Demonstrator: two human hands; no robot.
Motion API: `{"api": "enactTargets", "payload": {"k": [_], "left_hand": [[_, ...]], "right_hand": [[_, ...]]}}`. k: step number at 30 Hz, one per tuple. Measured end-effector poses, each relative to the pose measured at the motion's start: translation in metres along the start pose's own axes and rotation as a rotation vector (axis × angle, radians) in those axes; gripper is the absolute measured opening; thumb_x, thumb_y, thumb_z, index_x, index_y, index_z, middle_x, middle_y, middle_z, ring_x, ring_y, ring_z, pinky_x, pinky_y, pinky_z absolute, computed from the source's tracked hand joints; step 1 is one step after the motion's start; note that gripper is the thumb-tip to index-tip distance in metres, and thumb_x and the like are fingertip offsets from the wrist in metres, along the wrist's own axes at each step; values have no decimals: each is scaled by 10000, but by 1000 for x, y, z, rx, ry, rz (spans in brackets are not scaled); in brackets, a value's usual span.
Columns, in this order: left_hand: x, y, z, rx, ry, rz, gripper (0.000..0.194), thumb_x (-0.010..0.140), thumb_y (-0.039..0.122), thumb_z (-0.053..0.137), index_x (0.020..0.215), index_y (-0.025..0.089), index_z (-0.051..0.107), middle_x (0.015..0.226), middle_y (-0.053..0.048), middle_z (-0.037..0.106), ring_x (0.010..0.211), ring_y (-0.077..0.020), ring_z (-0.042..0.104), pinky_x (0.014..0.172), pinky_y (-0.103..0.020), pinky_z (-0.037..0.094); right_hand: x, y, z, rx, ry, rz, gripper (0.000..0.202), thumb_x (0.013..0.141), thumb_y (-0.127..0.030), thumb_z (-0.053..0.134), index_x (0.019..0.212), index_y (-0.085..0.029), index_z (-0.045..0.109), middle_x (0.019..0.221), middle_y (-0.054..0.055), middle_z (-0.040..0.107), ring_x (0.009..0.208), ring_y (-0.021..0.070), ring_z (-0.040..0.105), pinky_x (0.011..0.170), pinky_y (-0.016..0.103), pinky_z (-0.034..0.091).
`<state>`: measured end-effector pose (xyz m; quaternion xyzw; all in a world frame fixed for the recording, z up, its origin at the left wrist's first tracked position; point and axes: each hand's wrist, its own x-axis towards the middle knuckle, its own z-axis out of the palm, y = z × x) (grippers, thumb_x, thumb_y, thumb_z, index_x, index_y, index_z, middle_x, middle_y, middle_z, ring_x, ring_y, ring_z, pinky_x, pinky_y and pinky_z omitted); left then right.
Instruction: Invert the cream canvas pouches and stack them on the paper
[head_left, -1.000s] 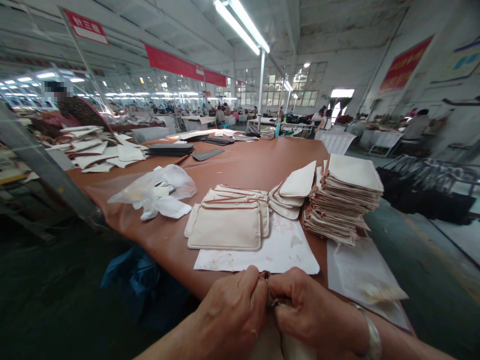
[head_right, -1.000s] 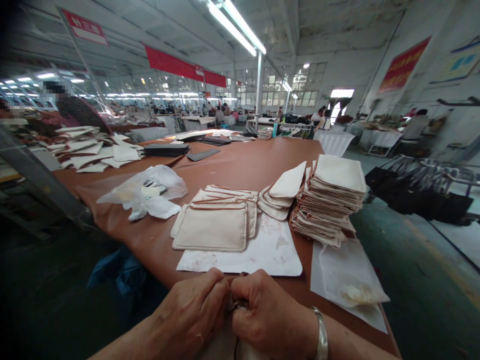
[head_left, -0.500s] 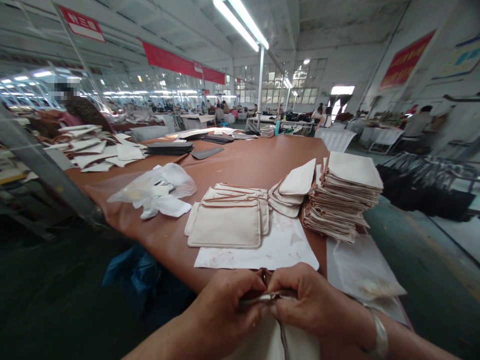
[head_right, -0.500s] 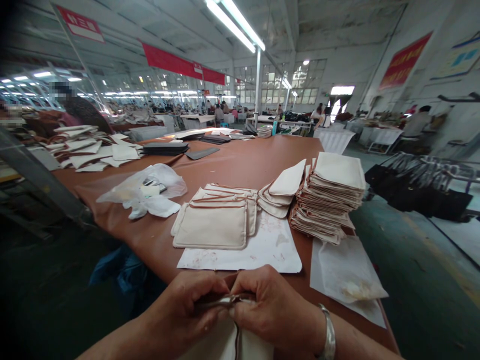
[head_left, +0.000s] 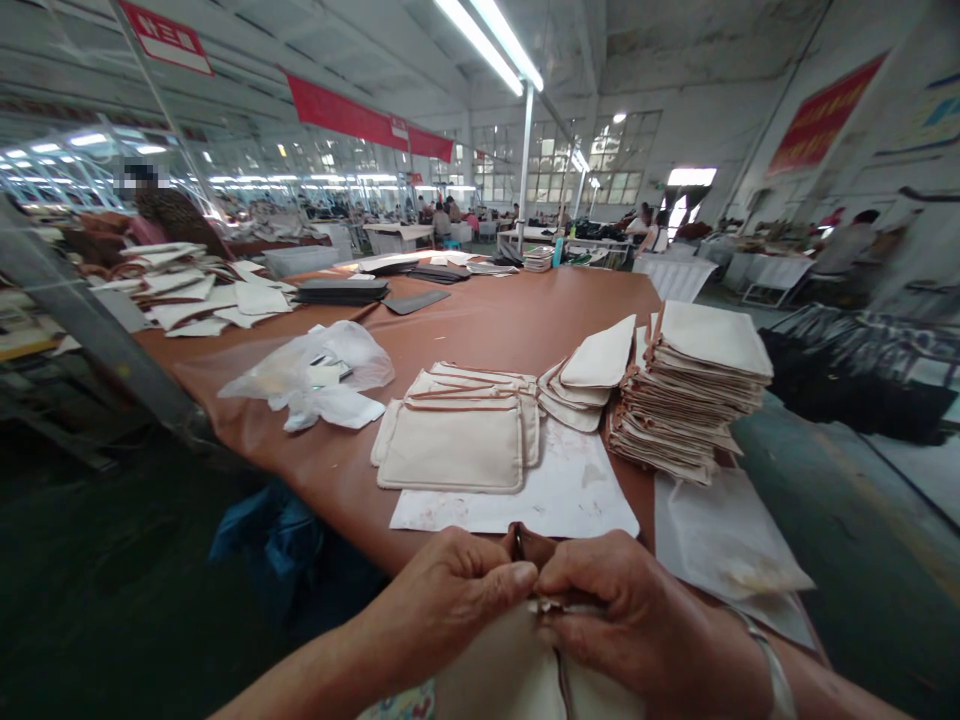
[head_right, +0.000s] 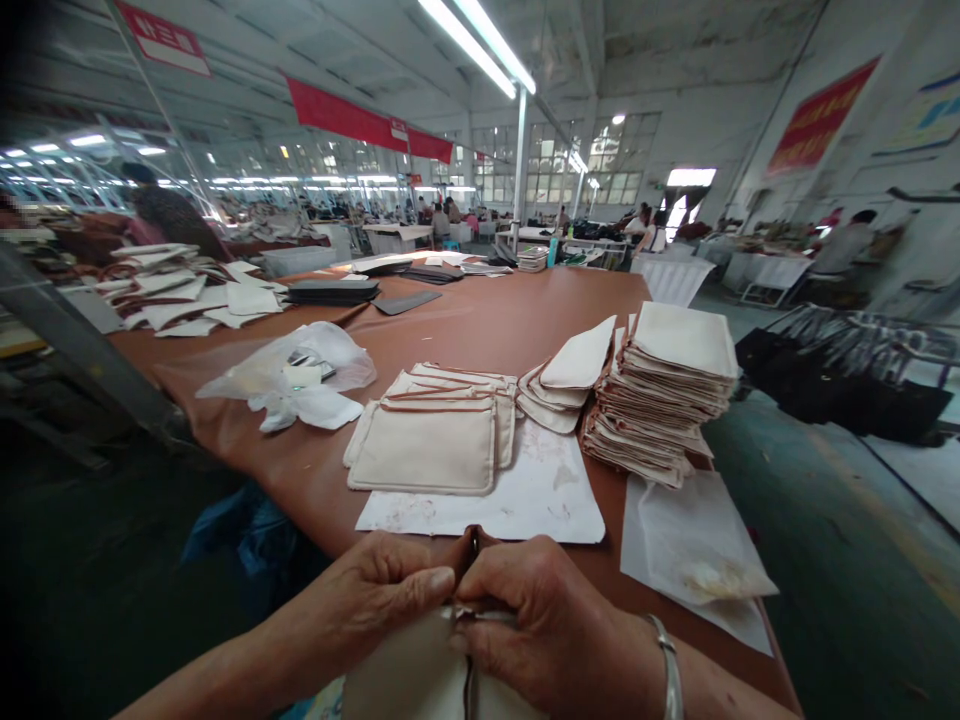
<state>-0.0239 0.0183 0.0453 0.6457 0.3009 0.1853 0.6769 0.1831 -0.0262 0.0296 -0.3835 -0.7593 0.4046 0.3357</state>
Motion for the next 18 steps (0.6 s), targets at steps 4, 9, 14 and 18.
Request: {"api": "enactTargets", "payload": {"k": [4,9,14,18], "left_hand": [[0,2,-2,9,-83,-7,456,878,523,589,664,121,560,713,2,446,692,-130,384,615,-239,308],[1,0,-4,-16,-98,-48,398,807,481,656,653,141,516,653,20,411,624,-110,314,556,-249,239],[-2,4,-1,111,-47,-2,267,830,377,600,712,150,521,709,7,473,650,-120,366,581,-250,292],[-4,10,4,336,-27,74,195,858,243,521,691,181,441,699,31,438,639,-108,362,571,-226,308]], "right_hand": [[-2,4,-2,-9,-26,-1,103,780,-93,676,858,-160,676,805,-3,672,703,117,598,639,193,424],[-3,2,-2,-4,3,-4,100,745,-91,728,801,-159,682,746,-24,664,645,88,573,590,162,399],[-1,-2,-9,227,-40,135,227,763,-263,774,930,-164,657,752,-31,592,647,96,486,587,184,383],[4,-2,-21,254,-124,200,309,941,-458,546,901,-156,594,800,-2,553,706,122,452,639,222,393]]}}
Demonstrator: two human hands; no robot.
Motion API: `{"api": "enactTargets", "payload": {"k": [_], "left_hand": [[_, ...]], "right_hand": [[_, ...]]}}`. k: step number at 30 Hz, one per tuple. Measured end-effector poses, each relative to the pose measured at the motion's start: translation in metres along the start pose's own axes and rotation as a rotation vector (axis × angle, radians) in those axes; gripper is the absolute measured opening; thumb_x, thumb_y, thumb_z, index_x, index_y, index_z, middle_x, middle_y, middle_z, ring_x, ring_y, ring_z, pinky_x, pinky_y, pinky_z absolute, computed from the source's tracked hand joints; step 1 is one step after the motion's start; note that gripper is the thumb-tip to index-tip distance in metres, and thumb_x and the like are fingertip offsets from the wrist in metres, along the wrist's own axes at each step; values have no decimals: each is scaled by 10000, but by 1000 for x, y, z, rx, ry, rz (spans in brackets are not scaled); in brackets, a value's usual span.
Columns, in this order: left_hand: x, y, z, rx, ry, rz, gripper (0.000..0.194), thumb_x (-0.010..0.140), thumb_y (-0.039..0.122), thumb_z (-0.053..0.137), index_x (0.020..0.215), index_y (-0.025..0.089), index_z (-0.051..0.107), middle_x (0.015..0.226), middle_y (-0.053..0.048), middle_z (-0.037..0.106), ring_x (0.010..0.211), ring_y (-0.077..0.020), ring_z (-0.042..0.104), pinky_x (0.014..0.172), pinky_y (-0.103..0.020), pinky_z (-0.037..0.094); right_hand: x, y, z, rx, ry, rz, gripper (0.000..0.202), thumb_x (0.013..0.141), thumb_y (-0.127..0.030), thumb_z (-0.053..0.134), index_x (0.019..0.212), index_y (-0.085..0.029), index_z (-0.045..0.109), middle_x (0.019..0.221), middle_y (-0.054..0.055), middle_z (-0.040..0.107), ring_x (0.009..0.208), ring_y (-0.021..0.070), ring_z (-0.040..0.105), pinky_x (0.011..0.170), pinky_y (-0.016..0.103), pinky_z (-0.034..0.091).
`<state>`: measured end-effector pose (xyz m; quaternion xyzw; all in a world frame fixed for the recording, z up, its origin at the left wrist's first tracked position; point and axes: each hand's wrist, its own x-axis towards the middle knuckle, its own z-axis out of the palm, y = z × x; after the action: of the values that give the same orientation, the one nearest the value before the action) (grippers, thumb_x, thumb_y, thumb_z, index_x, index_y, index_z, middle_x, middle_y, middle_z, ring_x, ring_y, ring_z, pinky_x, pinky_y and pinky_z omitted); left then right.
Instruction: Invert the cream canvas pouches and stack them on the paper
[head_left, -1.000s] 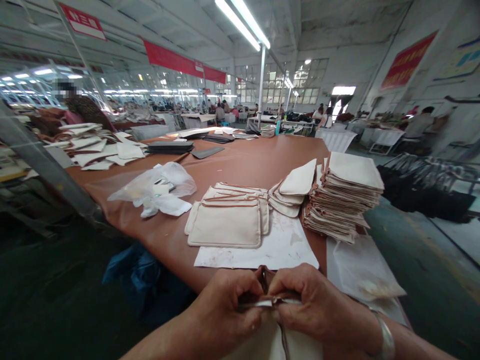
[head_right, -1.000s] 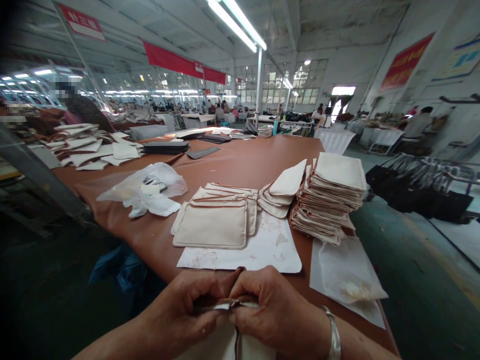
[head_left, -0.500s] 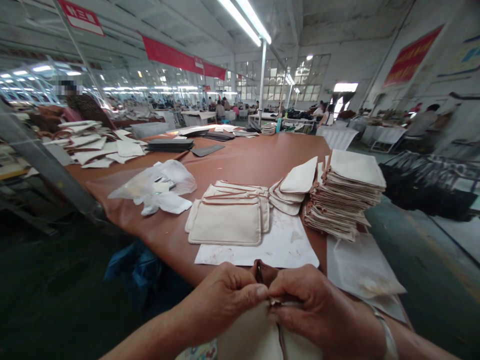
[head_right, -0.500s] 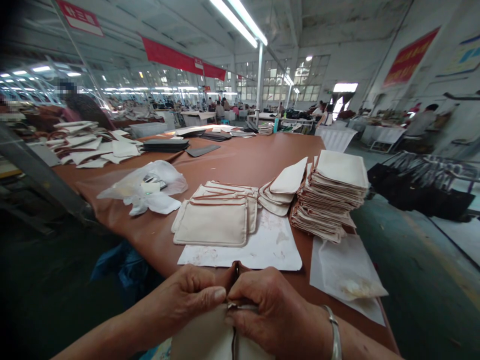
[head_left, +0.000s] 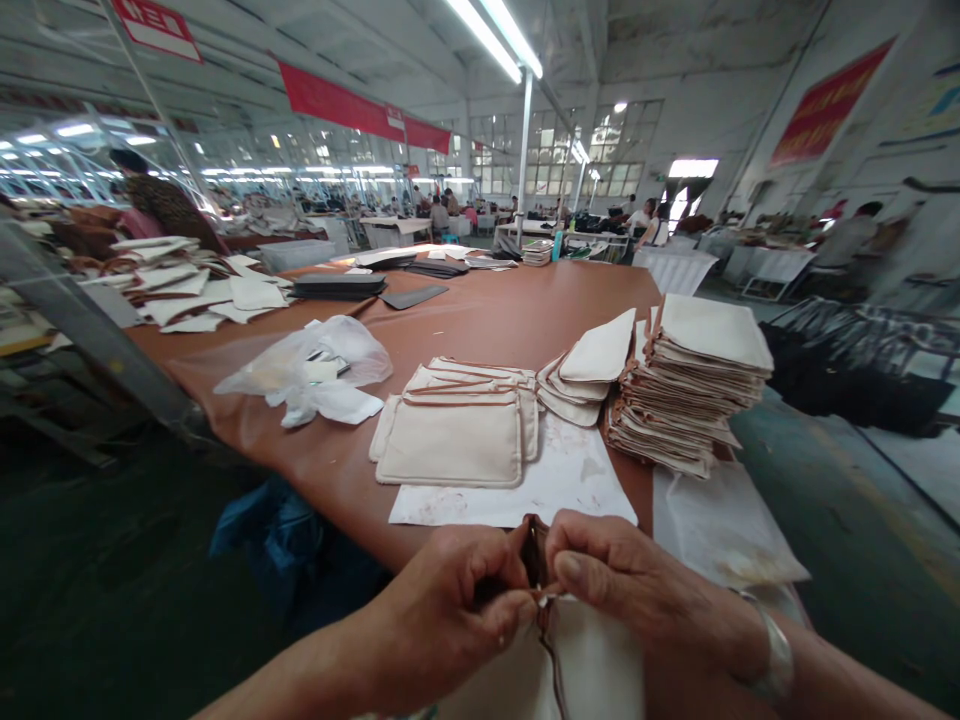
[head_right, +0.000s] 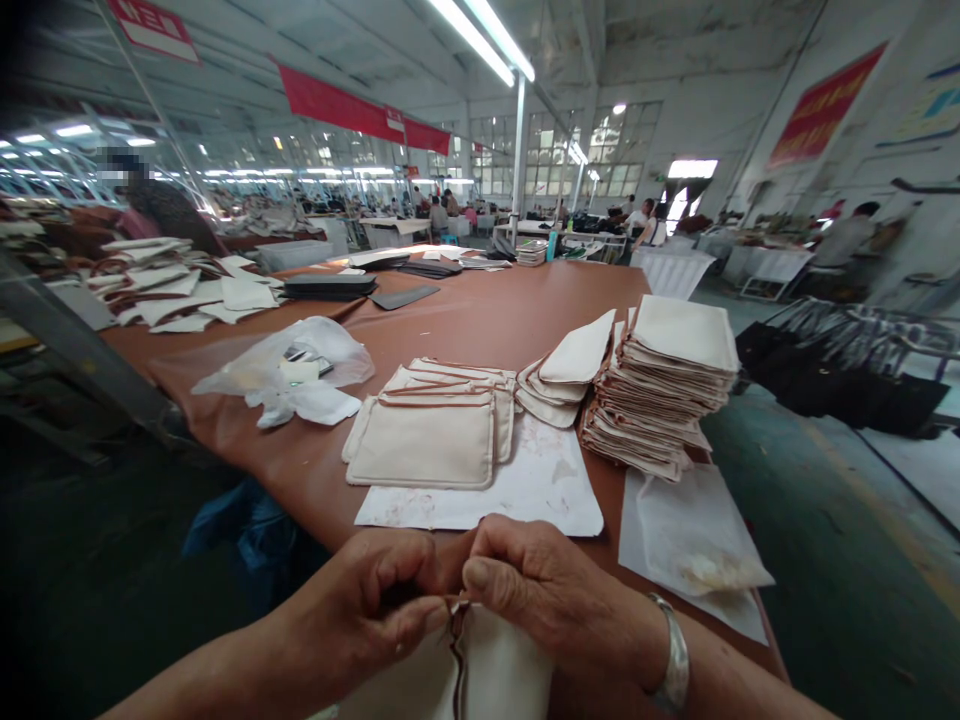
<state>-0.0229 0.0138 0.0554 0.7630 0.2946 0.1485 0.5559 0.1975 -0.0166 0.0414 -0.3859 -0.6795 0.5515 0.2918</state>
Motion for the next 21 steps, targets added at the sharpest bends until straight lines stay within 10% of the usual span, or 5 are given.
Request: {"api": "enactTargets", "payload": {"k": [6,14,21], "left_hand": [[1,-9,4,272,134,165,139,802,102,502,701,179,446,710,35,488,653,-102,412,613,-225,317],[3,-4,-10,-225,-86,-84,297,830,383,646,945,111,620,805,-4,536,714,-126,426,619,-225,342],[11,-6,-1,-59,-32,1,260,886,335,549,754,120,609,695,11,508,655,-122,419,592,-243,316]], "right_hand": [[4,5,-4,-185,-104,-62,240,939,-329,542,761,-168,526,710,-27,493,645,108,422,593,217,354],[1,15,2,-313,33,-254,184,954,-254,501,783,-191,475,725,-30,519,632,97,442,574,196,340],[-2,5,1,-406,-44,-194,52,925,-160,484,905,-191,522,875,11,597,763,127,522,705,211,414]]}}
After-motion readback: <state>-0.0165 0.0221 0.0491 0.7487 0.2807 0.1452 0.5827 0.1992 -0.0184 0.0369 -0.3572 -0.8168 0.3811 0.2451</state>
